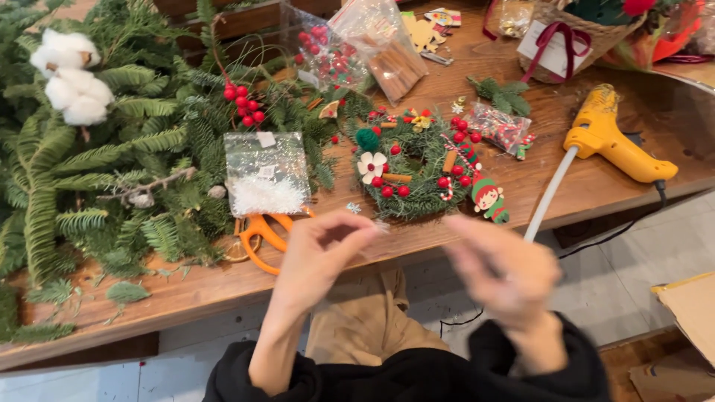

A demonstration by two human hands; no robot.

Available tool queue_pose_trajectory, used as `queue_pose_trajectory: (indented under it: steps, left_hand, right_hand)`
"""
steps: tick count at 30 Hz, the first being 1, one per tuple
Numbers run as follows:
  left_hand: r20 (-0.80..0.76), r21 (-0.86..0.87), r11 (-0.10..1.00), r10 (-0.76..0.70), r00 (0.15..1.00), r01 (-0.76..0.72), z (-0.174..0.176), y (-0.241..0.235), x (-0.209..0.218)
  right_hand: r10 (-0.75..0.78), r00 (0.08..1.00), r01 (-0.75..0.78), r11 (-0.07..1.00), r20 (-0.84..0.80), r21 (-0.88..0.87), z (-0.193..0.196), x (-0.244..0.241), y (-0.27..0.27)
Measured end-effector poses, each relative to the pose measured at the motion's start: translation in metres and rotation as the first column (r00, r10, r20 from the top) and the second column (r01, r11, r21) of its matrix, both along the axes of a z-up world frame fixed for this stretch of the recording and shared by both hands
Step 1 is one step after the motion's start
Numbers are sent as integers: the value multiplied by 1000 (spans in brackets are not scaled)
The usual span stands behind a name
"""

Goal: The person decorates a small green wreath by applying hot glue to white snowflake ornaments and attaching them to the wreath. They repeatedly pick up snowflakes, apply glue, and place them among red berries and other decorations.

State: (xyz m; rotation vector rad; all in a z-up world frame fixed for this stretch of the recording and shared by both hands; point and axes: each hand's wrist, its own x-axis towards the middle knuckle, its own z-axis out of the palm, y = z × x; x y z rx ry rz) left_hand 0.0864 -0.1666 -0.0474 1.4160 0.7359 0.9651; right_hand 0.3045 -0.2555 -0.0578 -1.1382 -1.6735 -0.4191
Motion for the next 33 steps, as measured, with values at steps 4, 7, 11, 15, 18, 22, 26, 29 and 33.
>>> queue_pose_trajectory:
  steps: [4,7,11,15,18,22,26,29,33]
  left_hand:
    - [-185,39,991,131,974,-126,-2,14,-11]
    - [-237,107,984,167,957,-145,-2,20,-11]
    - [-210,294,955,109,972,-44,15,30,7]
    - [-415,590,789,116,902,170,18,73,47]
    - [-776,430,764,40,630,481,35,106,96]
    - [-881,336,711,5,474,618,27,124,137]
    - [-929,268,708,9,370,653,23,131,148]
    - [-931,253,720,-1,366,646,22,132,149]
    - [-926,257,732,0,376,631,25,129,147]
  right_hand:
    - [-395,916,400,901,61,-170,-1,127,-24]
    - [-513,848,527,794,130,-302,-23,247,-6]
    - [-606,691,640,261,393,-723,-44,339,40]
    - [-547,658,591,-51,518,-805,-31,331,69]
    - [-572,661,598,10,487,-801,-38,337,78]
    - [-595,686,575,91,419,-813,-40,334,69]
    - [-633,700,613,296,330,-733,-46,331,52]
    - [-690,715,593,508,118,-625,-63,353,35]
    - [-497,654,211,844,-571,-493,-64,360,10]
